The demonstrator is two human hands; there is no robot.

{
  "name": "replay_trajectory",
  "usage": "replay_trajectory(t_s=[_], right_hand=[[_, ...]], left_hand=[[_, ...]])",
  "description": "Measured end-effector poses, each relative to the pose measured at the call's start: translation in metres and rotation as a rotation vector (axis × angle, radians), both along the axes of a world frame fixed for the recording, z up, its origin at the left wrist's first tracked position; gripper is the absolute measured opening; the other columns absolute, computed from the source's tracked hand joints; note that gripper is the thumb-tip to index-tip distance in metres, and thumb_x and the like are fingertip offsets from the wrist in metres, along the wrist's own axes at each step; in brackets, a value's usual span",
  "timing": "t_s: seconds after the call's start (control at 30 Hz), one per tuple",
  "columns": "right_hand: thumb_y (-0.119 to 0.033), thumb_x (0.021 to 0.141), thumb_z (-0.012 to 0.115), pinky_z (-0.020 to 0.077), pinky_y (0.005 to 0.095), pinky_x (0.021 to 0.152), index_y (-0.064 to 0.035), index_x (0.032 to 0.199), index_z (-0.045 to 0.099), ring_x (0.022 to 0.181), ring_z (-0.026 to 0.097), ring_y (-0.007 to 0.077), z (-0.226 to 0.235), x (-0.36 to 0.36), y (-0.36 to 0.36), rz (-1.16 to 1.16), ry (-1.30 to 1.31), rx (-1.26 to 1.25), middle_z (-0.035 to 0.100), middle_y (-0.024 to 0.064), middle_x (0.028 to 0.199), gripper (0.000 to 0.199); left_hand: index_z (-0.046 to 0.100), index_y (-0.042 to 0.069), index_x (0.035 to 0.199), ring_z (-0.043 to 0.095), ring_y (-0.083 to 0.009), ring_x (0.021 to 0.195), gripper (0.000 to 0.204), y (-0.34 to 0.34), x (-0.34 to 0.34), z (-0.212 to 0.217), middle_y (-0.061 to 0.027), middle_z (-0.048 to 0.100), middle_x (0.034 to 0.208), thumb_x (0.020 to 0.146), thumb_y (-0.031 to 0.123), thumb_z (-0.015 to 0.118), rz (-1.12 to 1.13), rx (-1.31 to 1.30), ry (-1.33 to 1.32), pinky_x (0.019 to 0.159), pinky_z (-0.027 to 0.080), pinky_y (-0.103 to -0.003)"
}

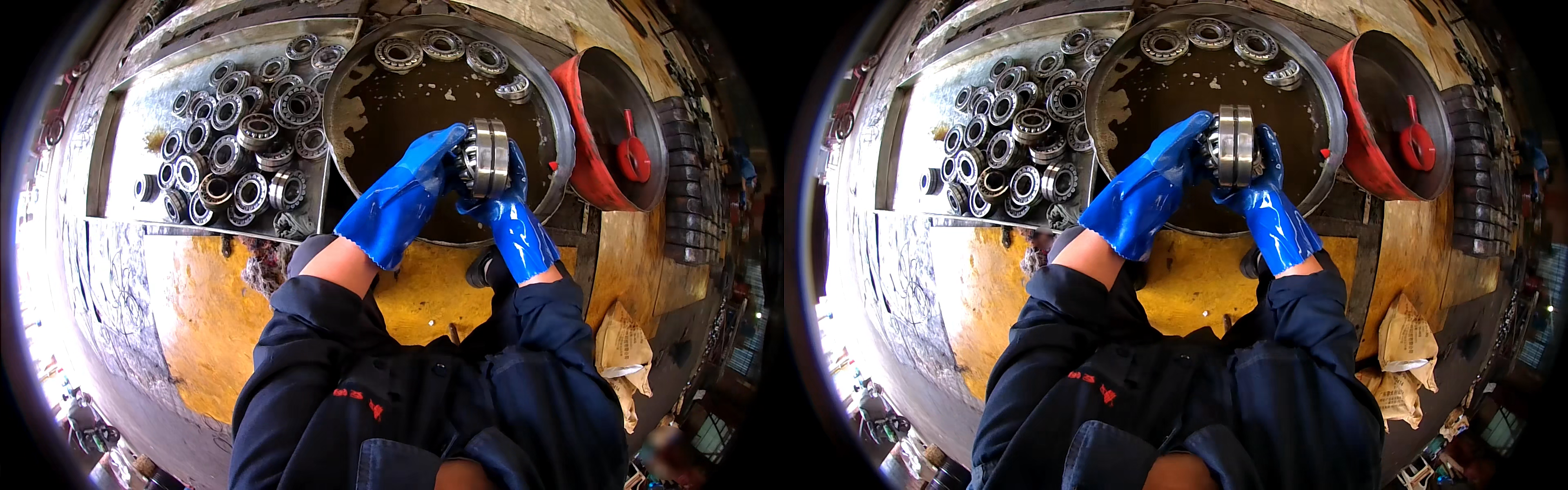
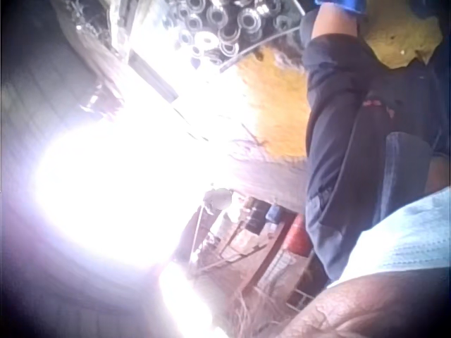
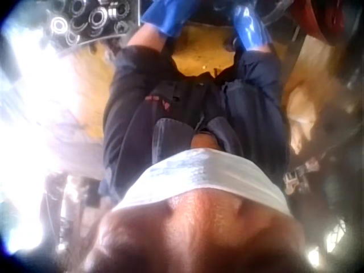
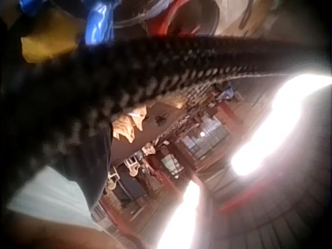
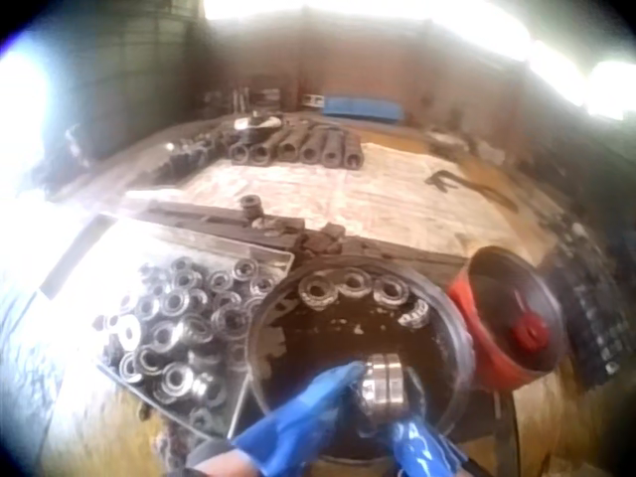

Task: The person repeatedly picks up metal bearings from a tray, dips them into a dark liquid in a bucket, and places them back into the tray. The process is repeated for multiple bearings throughout the clip.

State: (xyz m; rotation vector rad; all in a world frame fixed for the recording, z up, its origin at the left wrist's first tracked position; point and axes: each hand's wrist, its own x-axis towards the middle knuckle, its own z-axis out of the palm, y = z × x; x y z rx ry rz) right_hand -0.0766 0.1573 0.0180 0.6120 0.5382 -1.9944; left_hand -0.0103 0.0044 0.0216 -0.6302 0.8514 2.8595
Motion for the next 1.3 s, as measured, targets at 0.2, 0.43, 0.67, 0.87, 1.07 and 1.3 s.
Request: replay_trajectory(t_s=[0.2, 0.43, 0.67, 0.87, 1.07, 1.3], right_hand=[[-0.05, 0.096, 0.061, 0.0497, 0.0422, 0.104, -0.0132, 0.124, 0.068, 0.109, 0.068, 0.0256, 0.008, -0.001, -0.004, -0.013, 0.006, 0.035, 0.072, 0.007, 0.119, 0.047], [-0.048, 0.098, 0.064, 0.0488, 0.037, 0.104, -0.0037, 0.124, 0.069, 0.107, 0.068, 0.0209, 0.004, -0.015, 0.007, -0.049, 0.57, 0.483, 0.073, 0.0096, 0.117, 0.052], [-0.051, 0.1, 0.061, 0.0398, 0.0318, 0.111, 0.0036, 0.136, 0.062, 0.122, 0.059, 0.0215, -0.018, -0.014, 0.023, 0.066, 0.823, 0.898, 0.064, 0.0162, 0.135, 0.065], [-0.057, 0.099, 0.057, 0.0373, 0.035, 0.113, 0.002, 0.136, 0.062, 0.127, 0.057, 0.0265, 0.006, -0.009, 0.027, 0.248, 0.877, 1.062, 0.062, 0.0205, 0.138, 0.07], [-0.058, 0.096, 0.063, 0.0307, 0.0399, 0.119, 0.0034, 0.143, 0.054, 0.138, 0.047, 0.0309, 0.004, -0.003, 0.026, 0.233, 0.754, 0.993, 0.05, 0.0239, 0.15, 0.078], [-0.055, 0.095, 0.065, 0.0316, 0.039, 0.119, 0.0047, 0.142, 0.054, 0.137, 0.048, 0.0311, -0.005, -0.006, 0.031, 0.231, 0.771, 1.004, 0.053, 0.0246, 0.147, 0.076]], left_hand=[[0.065, 0.002, 0.124, 0.072, -0.025, 0.096, 0.042, 0.0, 0.008, 0.017, -0.0124, 0.071, 0.111, 0.094, 0.031, 0.073, 0.013, -0.064, 0.078, 0.084, 0.06, -0.041], [0.056, -0.006, 0.136, 0.066, -0.0269, 0.115, 0.057, 0.004, 0.021, 0.067, -0.0184, 0.067, 0.125, 0.096, 0.031, 0.072, 0.002, -0.136, 0.129, 0.101, 0.053, -0.039], [0.052, -0.01, 0.135, 0.065, -0.0275, 0.115, 0.059, 0.011, 0.02, 0.046, -0.021, 0.064, 0.128, 0.094, 0.025, 0.075, 0.062, -0.208, 0.002, 0.101, 0.053, -0.039], [0.058, -0.011, 0.126, 0.068, -0.0252, 0.106, 0.052, 0.009, 0.003, -0.008, -0.0181, 0.07, 0.115, 0.091, 0.022, 0.076, -0.032, -0.183, 0.073, 0.096, 0.055, -0.036], [0.055, -0.012, 0.127, 0.065, -0.0232, 0.11, 0.062, 0.005, 0.003, -0.036, -0.0171, 0.069, 0.114, 0.083, 0.019, 0.086, -0.013, -0.207, 0.001, 0.104, 0.047, -0.035], [0.061, -0.011, 0.121, 0.069, -0.0233, 0.1, 0.052, 0.011, 0.0, -0.033, -0.0163, 0.071, 0.108, 0.084, 0.017, 0.085, -0.043, -0.159, -0.009, 0.096, 0.054, -0.033]])
